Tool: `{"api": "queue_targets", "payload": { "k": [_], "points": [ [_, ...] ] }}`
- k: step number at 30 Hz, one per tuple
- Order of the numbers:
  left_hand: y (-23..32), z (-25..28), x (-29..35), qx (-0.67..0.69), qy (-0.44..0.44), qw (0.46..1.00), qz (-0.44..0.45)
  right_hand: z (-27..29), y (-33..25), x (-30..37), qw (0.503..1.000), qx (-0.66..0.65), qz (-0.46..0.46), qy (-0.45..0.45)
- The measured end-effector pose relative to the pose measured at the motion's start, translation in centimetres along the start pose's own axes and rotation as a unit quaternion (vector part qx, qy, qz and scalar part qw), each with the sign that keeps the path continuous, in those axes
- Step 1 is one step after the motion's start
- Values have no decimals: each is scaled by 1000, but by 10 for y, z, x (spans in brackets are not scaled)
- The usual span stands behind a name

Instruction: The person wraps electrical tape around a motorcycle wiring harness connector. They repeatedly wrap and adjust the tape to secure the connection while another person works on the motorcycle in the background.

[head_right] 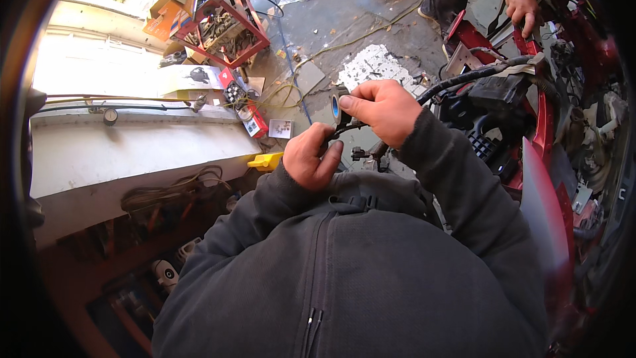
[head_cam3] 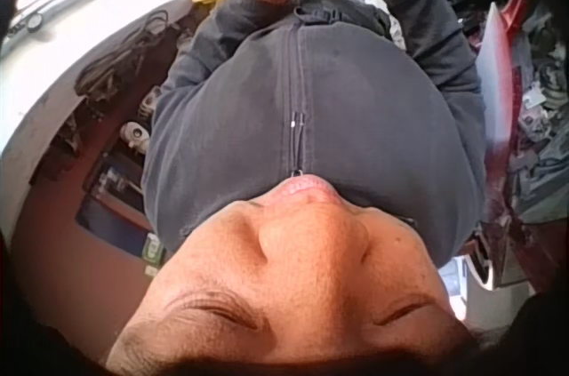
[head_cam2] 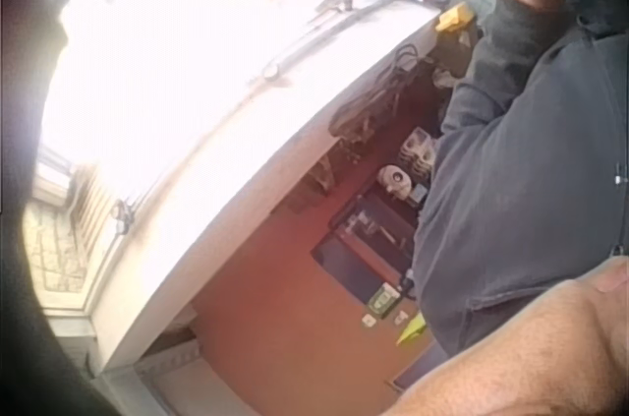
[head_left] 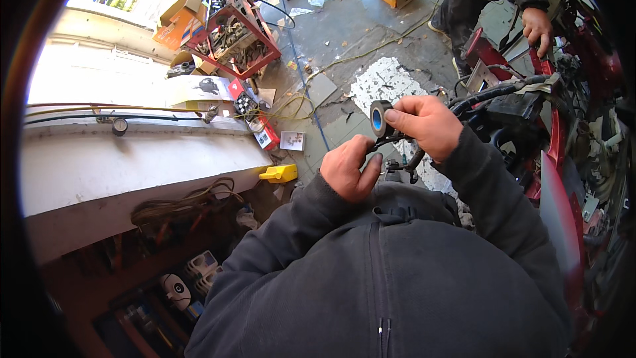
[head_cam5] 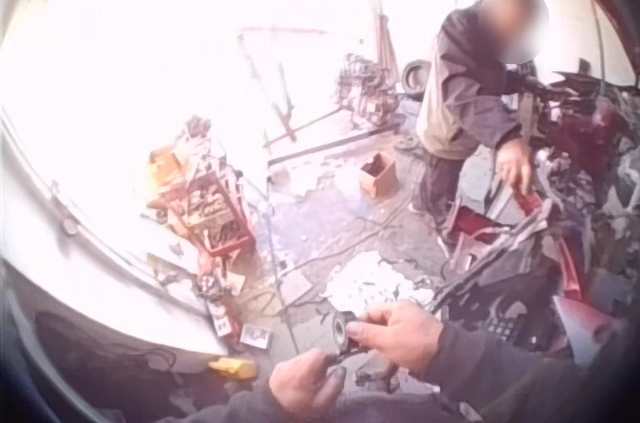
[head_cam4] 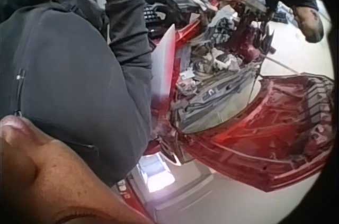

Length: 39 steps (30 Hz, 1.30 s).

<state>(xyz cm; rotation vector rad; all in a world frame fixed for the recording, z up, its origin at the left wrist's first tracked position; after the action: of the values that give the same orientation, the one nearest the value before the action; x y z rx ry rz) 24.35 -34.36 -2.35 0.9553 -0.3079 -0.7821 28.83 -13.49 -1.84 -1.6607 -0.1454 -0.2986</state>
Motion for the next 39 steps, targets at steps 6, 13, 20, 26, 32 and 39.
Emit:
{"api": "queue_targets", "payload": {
  "k": [6, 13, 20, 26, 32, 39],
  "points": [
    [-8, -3, -4, 136, -43, 984, 103, -1, -34, 54, 925, 267, 270, 10],
    [-12, -11, -5, 290, -90, 937, 175, -17, -7, 78, 897, 381, 225, 6],
    [-6, -6, -10, 69, -88, 987, 120, -8, 4, 81, 947, 287, 136, 56],
    [15, -6, -9, -89, 1, 992, -85, -2, -24, 49, 890, 346, 279, 97],
    [21, -8, -7, -125, 17, 982, -138, -13, -5, 4, 948, 313, 54, -34],
    [7, -6, 3, 14, -49, 998, 35, 13, -9, 13, 988, 138, 58, 40]
  ]
}}
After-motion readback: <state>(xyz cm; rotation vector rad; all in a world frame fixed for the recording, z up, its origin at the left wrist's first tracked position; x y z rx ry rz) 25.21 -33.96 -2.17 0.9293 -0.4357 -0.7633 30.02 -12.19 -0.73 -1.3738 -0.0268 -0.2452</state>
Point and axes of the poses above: each hand's wrist, its own x-axis away from the middle knuckle, its own z-axis out of the back of the hand, y = z × x, the point moved 4 cm from there along -x, towards the middle knuckle, and after that the axes turned 6 degrees about z, right-handed, at the moved point
